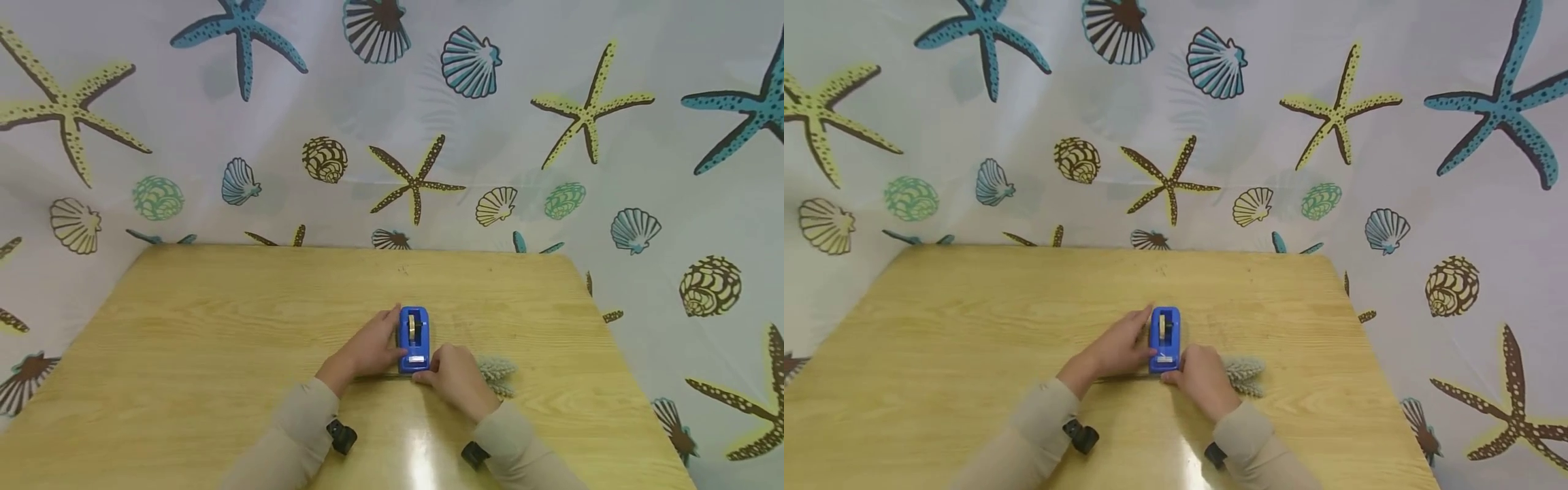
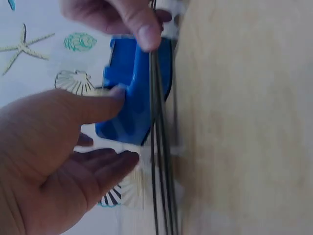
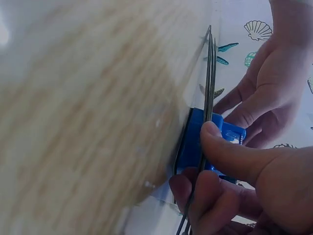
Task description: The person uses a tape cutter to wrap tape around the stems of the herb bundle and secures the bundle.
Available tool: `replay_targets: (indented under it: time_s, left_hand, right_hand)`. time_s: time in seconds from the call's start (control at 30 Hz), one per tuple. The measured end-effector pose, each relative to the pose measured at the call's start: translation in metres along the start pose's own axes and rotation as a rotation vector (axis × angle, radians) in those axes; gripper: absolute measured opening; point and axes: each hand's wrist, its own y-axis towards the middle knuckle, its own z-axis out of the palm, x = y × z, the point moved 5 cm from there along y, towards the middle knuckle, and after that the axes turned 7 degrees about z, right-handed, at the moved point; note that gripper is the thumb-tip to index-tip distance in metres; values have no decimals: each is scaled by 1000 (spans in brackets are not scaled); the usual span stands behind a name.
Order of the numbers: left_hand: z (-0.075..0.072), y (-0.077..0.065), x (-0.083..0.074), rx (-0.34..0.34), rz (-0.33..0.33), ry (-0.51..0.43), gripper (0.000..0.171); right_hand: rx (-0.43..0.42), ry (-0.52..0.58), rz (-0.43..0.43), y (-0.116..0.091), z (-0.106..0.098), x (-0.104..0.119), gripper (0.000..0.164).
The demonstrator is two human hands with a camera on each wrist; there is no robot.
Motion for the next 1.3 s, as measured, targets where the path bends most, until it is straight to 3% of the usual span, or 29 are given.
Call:
replay_targets:
  time_s: [0.17,0.23,0.3,0.43,0.57,0.8,1.1,1.3]
  left_hand:
    - [6,-12,-10,-94,-66,10,39]
    - [8,-19,-11,-86,-105,8,23]
    - [12,-26,-10,-51,-127,7,18]
    - [14,-34,-10,23,-102,-25,14]
    - [16,-37,-12,48,-58,-63,10]
    - [18,-41,-11,13,-46,-47,12]
    - [18,-43,-11,-35,-48,-40,15]
    - [17,-45,-12,-25,-48,-49,12]
  right_hand:
    - [-34,-10,-17,0,-7,-3,34]
    - [-29,-5,-29,-1,-6,-3,35]
    - [-22,1,-35,-1,-5,-2,34]
    - [-25,16,-29,-1,-2,-2,32]
    - [-11,29,1,-2,-2,-1,27]
    - [4,6,-19,-9,-1,4,18]
    - [-1,-43,-27,-12,1,8,18]
    - [20,-40,-14,-12,1,9,18]
